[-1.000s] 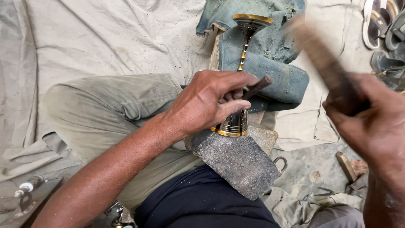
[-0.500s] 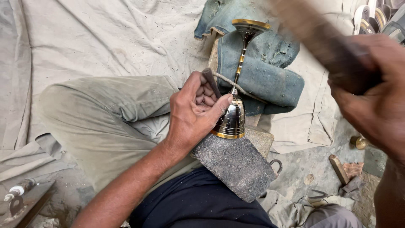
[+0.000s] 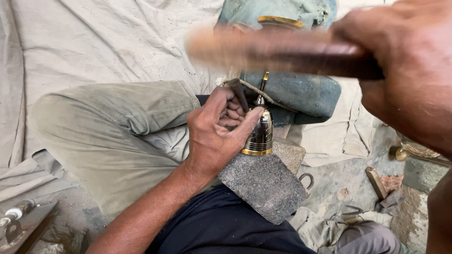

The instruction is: The person sits on the floor holding a brass bell against a stone block, positions a punch on the bell's surface, and repeatedly strikes the punch with a wooden mallet to emboss decorative patterns, rotating the bell to work new areas.

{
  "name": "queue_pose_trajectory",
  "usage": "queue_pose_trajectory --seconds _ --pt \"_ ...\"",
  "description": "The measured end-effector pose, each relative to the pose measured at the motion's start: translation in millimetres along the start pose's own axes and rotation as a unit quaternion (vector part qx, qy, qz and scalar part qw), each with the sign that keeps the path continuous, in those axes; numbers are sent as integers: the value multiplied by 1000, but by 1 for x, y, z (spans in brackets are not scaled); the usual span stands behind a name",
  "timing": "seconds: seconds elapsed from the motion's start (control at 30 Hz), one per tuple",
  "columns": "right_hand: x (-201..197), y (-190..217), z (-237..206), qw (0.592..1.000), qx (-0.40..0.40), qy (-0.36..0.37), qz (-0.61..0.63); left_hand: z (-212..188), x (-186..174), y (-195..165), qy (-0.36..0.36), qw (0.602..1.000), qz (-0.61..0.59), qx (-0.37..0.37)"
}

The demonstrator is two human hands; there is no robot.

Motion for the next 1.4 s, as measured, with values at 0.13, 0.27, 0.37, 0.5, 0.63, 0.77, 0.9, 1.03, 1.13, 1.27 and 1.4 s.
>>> queue_pose_trajectory --seconds 0.13,0.27,0.37,0.5,0.63,0.77,0.9,1.03,1.13,1.27,1.4 --pt "17 -19 -1 997 21 8 72 5 4 1 43 999 -3 -22" --pt "51 -36 -19 988 9 109 -106 10 6 -9 75 997 23 8" --pt "54 -54 -40 992 50 102 -55 14 10 -12 96 995 30 9" --pt "62 -70 -73 989 122 70 47 17 17 -15 122 991 45 12" --pt "53 -80 -100 949 200 -88 227 18 23 -36 138 985 40 95" --pt "67 -66 -127 978 175 -28 114 20 36 -39 208 969 91 97" --pt "91 -76 -177 882 320 -110 327 23 44 -44 246 953 107 141" --pt "113 -63 -212 876 290 -190 336 19 51 -50 276 932 92 216" --pt "136 -63 -229 884 318 -185 287 14 58 -52 317 911 83 250" --pt "139 -45 -233 903 262 -253 227 19 58 -44 327 918 75 212" --pt "139 -59 -235 697 275 -330 575 29 26 -32 246 960 3 133"
Point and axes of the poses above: each hand's wrist, its own z-axis towards the middle knuckle, its own x-axis out of the palm, y = z × x, the point moved 9 cm from there along z, towards the middle knuckle, and after that the axes turned 5 degrees about -y, right-handed, at the moved point
